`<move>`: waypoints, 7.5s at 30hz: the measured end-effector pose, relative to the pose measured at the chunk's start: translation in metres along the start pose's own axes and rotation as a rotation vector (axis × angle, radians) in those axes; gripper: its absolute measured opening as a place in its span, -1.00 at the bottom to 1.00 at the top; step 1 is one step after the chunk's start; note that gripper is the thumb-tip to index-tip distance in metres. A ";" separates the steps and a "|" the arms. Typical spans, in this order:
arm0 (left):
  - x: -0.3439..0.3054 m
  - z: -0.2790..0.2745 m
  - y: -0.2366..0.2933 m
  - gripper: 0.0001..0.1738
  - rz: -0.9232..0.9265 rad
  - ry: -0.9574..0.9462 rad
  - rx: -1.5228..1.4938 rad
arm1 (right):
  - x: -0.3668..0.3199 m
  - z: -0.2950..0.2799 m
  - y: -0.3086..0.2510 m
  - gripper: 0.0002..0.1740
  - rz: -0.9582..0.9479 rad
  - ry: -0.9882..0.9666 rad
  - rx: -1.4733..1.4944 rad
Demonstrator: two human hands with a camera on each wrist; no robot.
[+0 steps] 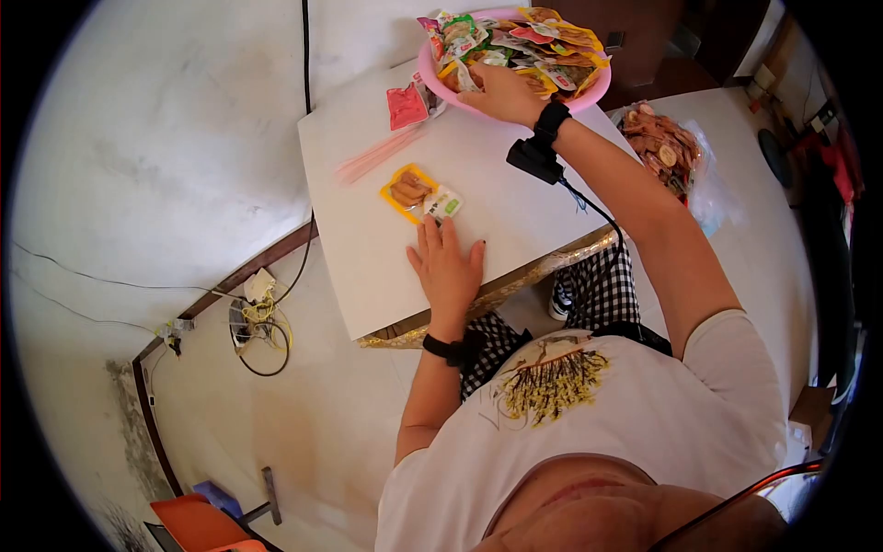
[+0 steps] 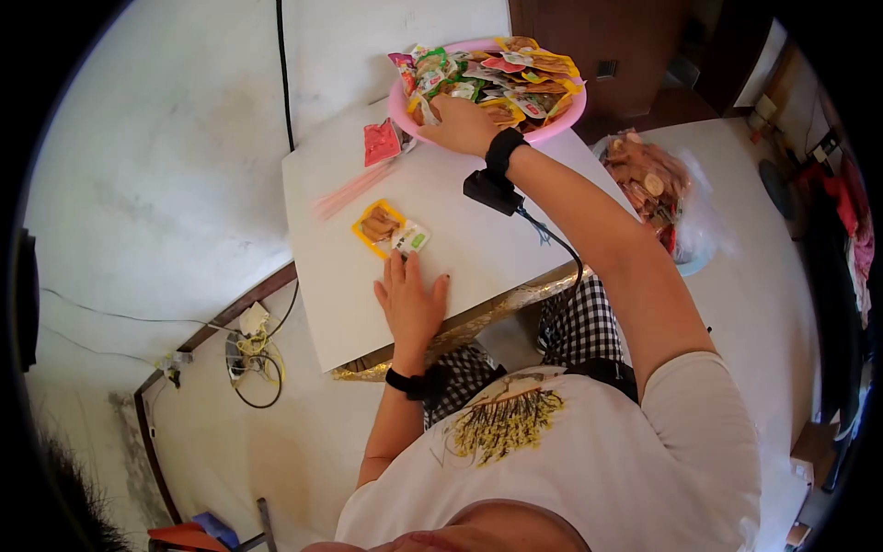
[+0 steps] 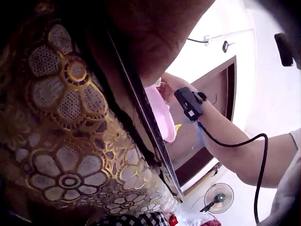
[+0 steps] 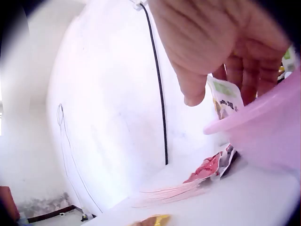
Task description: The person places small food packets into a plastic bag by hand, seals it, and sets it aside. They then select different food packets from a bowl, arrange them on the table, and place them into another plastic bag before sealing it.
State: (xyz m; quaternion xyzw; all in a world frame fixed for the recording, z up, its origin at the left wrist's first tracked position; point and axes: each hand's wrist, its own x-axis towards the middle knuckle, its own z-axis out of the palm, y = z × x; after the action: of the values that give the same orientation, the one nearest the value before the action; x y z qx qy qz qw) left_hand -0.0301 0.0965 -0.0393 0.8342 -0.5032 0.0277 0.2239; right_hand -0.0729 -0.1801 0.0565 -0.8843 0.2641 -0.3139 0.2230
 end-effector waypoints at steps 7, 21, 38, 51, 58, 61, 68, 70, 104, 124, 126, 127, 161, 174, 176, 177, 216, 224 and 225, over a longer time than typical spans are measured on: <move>0.000 0.001 -0.001 -0.34 0.030 0.023 0.009 | 0.013 -0.009 0.019 -0.69 0.411 -0.079 0.482; -0.002 0.002 -0.002 -0.40 0.053 0.062 -0.001 | -0.059 -0.025 -0.007 -0.75 0.322 -0.066 1.121; 0.000 0.003 0.001 -0.41 0.035 0.019 0.033 | -0.128 0.065 -0.027 -0.59 0.875 -0.368 1.293; 0.001 -0.001 0.002 -0.41 0.028 -0.007 0.055 | -0.046 -0.049 -0.007 -0.71 0.289 -0.201 0.595; 0.001 -0.004 0.004 -0.41 0.041 0.019 0.025 | 0.019 -0.027 0.082 -0.55 0.167 -0.304 0.453; 0.001 -0.004 0.004 -0.41 0.034 0.018 0.022 | 0.026 -0.035 0.042 -0.61 0.710 -0.348 0.823; 0.000 -0.002 0.001 -0.41 0.054 0.055 -0.007 | 0.034 -0.023 0.044 -0.77 0.766 -0.327 1.153; -0.001 -0.002 0.000 -0.42 0.044 0.049 -0.005 | 0.017 -0.032 0.011 -0.76 0.743 -0.170 1.295; 0.000 -0.002 0.001 -0.43 0.035 0.013 0.019 | -0.026 -0.076 0.047 -0.74 -0.084 -0.178 -0.192; -0.001 -0.004 0.000 -0.42 0.010 -0.016 -0.021 | -0.002 -0.084 0.042 -0.81 -0.265 -0.100 -0.624; 0.000 -0.005 0.001 -0.42 0.016 -0.013 -0.010 | -0.008 -0.099 0.028 -0.79 -0.132 -0.080 -0.291; -0.001 -0.004 0.001 -0.42 0.016 -0.003 -0.003 | -0.012 -0.104 0.019 -0.78 -0.069 -0.068 -0.122; 0.055 -0.056 -0.142 -0.72 -0.665 -0.475 -1.032 | -0.101 0.032 -0.031 -0.39 -0.091 -0.670 -0.188; 0.176 -0.073 -0.166 -0.78 0.174 0.056 0.112 | -0.146 0.015 0.002 -0.12 0.034 -0.441 -0.064; 0.198 -0.054 -0.171 -0.75 0.224 0.091 0.087 | -0.151 0.016 0.002 -0.08 0.020 -0.423 -0.058; 0.205 -0.047 -0.171 -0.74 0.212 0.084 0.118 | -0.150 0.016 0.002 -0.07 0.025 -0.424 -0.053; 0.218 -0.037 -0.156 -0.81 -0.448 -0.026 -0.512 | -0.144 0.010 -0.007 -0.15 0.063 -0.479 -0.038; 0.217 -0.033 -0.162 -0.80 -0.015 -0.119 0.357 | -0.146 0.014 -0.004 -0.23 0.058 -0.430 -0.020; 0.218 -0.038 -0.158 -0.80 -0.025 -0.166 0.322 | -0.149 0.019 0.001 -0.29 0.013 -0.373 -0.027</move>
State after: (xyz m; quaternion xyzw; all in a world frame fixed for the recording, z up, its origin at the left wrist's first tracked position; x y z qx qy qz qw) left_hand 0.2190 -0.0065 -0.0009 0.8650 -0.4985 0.0361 0.0453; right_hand -0.1595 -0.0861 -0.0222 -0.9283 0.2283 -0.1393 0.2583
